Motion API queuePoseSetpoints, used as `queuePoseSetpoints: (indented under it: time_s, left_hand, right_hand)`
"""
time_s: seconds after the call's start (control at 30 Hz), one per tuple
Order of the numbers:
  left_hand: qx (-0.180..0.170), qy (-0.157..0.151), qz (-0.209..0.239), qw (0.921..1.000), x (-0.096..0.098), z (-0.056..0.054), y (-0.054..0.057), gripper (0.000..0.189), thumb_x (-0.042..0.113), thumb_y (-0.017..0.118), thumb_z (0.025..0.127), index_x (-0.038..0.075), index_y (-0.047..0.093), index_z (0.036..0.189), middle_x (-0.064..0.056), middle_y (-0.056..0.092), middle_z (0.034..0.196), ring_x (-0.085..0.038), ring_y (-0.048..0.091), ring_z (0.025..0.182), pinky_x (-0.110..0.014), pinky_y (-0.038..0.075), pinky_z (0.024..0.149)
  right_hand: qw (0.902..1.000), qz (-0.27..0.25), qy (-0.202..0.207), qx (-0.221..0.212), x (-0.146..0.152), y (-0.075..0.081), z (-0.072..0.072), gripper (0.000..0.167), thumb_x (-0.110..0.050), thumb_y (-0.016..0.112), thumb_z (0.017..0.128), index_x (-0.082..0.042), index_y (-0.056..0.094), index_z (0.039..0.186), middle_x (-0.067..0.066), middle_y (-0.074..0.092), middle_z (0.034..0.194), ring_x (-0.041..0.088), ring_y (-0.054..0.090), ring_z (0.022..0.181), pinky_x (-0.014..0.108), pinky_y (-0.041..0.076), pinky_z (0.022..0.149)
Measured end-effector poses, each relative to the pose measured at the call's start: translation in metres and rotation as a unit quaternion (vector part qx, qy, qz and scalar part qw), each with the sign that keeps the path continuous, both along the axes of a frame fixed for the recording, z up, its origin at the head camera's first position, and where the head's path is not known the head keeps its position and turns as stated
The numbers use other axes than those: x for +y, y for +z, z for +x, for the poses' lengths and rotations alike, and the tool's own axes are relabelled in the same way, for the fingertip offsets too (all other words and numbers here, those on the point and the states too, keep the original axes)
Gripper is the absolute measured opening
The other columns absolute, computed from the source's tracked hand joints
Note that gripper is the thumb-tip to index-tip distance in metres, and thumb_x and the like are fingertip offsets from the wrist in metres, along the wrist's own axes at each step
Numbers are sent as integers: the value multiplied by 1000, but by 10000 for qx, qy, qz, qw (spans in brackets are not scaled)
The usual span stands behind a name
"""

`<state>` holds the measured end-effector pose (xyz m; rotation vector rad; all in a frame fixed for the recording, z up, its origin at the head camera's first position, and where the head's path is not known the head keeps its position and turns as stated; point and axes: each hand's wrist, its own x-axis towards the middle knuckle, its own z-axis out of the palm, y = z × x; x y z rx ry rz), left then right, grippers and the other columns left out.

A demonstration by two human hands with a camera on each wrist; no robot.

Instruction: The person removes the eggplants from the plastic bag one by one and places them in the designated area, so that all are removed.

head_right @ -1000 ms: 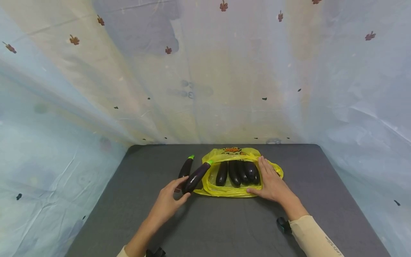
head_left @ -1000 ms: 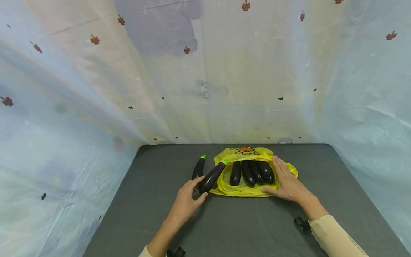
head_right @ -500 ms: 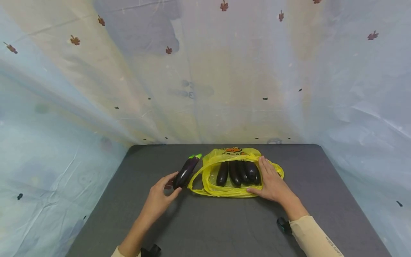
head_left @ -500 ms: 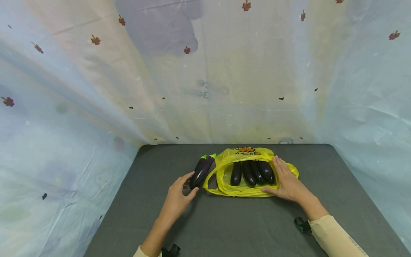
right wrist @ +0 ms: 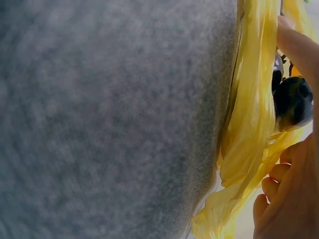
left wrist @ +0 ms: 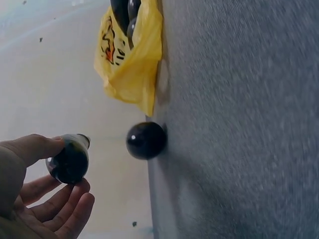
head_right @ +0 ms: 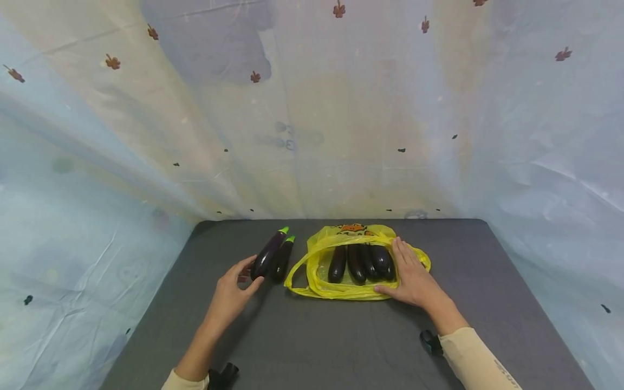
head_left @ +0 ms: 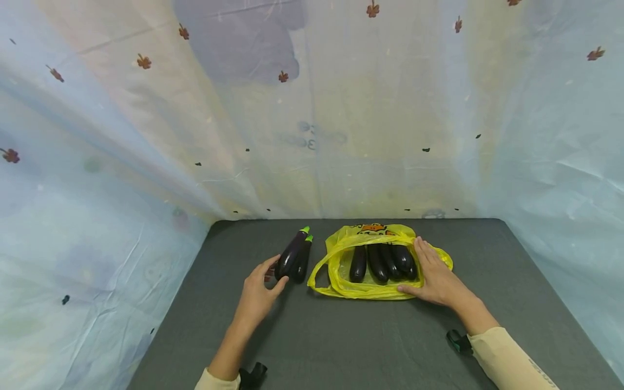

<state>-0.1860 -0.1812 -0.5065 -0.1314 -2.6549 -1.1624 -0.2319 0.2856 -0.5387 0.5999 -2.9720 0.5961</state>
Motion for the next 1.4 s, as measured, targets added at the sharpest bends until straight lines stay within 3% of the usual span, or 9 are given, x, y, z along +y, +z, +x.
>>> queuePoseSetpoints:
  time_s: [0.3, 0.73, 0.97, 1.4]
  left_hand:
    - [-177, 112, 44, 9998, -11, -16, -8, 62, 18, 84, 97, 7, 59, 153, -15, 69, 130, -30, 67, 112, -48, 58, 95]
    - [-406, 151, -103, 9990, -20, -42, -30, 61, 20, 83, 97, 3, 60, 151, -18, 71, 129, -31, 69, 109, -50, 58, 92]
    - [-553, 149, -230, 9981, -16, -49, -33, 57, 19, 82, 98, 2, 61, 148, -18, 72, 119, -30, 68, 102, -50, 57, 86]
    - [-643, 66, -269, 9975, -11, -55, -38, 56, 18, 82, 98, 1, 62, 147, -17, 72, 119, -29, 68, 103, -50, 57, 86]
  right_hand:
    - [10000, -43, 28, 49, 0, -2, 0, 133, -69, 78, 88, 4, 3, 170, 28, 1, 177, 51, 9, 162, 70, 18, 126]
    - [9999, 84, 2, 84, -1, 2, 2, 132, -68, 79, 88, 6, 6, 170, 30, 5, 176, 52, 13, 161, 70, 21, 125]
    - [10000, 81, 9, 52, -1, 3, 2, 132, -68, 79, 88, 6, 7, 170, 31, 6, 176, 52, 13, 161, 70, 21, 125]
    - [10000, 5, 15, -2, -2, 1, 2, 132, -68, 79, 89, 4, 4, 170, 26, 1, 177, 50, 10, 162, 70, 19, 125]
